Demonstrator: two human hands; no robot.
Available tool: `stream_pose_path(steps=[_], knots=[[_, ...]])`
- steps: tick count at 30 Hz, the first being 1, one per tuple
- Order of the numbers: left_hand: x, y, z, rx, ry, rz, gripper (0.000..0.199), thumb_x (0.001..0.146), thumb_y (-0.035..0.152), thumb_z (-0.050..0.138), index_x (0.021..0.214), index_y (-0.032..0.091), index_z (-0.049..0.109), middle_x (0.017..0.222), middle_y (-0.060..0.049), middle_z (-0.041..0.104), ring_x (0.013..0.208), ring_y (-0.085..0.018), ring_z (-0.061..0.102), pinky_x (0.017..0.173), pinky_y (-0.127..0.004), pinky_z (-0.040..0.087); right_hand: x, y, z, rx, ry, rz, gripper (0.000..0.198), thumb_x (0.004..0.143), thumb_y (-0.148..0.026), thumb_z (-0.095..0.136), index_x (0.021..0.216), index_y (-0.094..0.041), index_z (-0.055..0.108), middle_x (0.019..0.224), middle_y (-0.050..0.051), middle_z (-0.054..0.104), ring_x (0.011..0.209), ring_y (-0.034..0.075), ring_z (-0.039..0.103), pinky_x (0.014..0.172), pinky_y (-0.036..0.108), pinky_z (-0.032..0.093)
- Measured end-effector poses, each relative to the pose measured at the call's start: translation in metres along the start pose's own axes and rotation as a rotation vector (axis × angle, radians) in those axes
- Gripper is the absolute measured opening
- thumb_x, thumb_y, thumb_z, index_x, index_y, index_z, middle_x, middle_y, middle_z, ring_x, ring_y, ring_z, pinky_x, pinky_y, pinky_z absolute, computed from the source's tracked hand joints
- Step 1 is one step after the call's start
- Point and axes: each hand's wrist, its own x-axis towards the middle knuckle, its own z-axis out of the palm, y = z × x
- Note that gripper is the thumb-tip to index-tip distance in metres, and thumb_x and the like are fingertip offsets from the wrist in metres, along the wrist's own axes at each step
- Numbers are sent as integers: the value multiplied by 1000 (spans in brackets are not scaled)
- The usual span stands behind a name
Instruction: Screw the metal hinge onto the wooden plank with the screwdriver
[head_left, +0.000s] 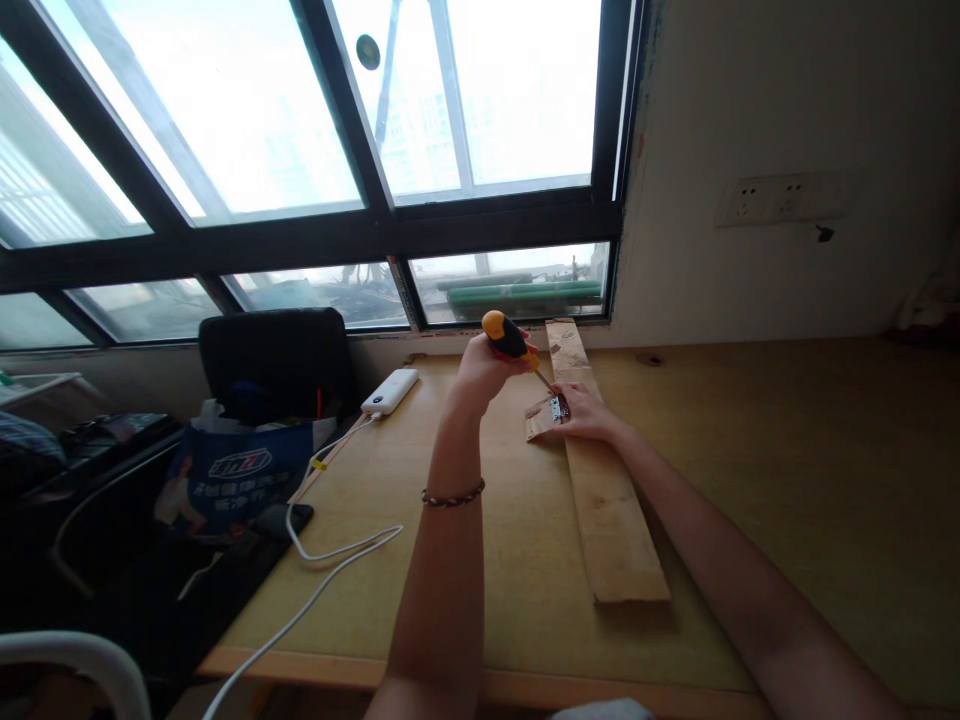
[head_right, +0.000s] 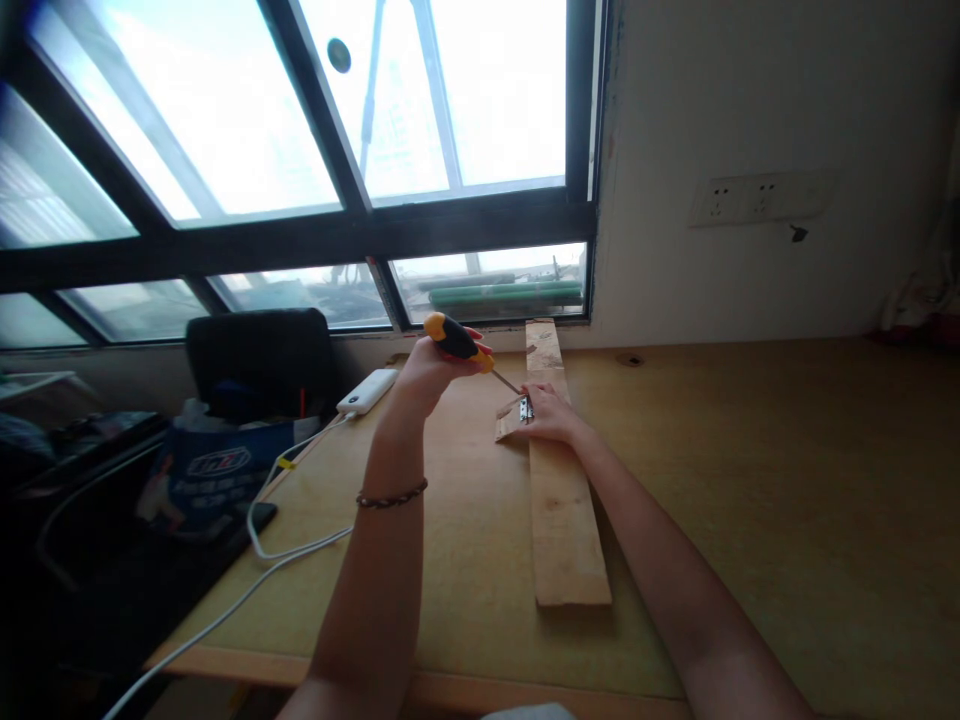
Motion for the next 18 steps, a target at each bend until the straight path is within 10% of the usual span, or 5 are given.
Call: stream_pose_path(steps=[18], knots=[[1,-6,19,22,-38,-42,41,42,11,75,81,10,62,77,-6,66,77,-22,61,74,-39,49,-17,10,-6,277,187,76,54,66,-25,68,114,-21,45,103,5,61,97,19,58,90,38,42]])
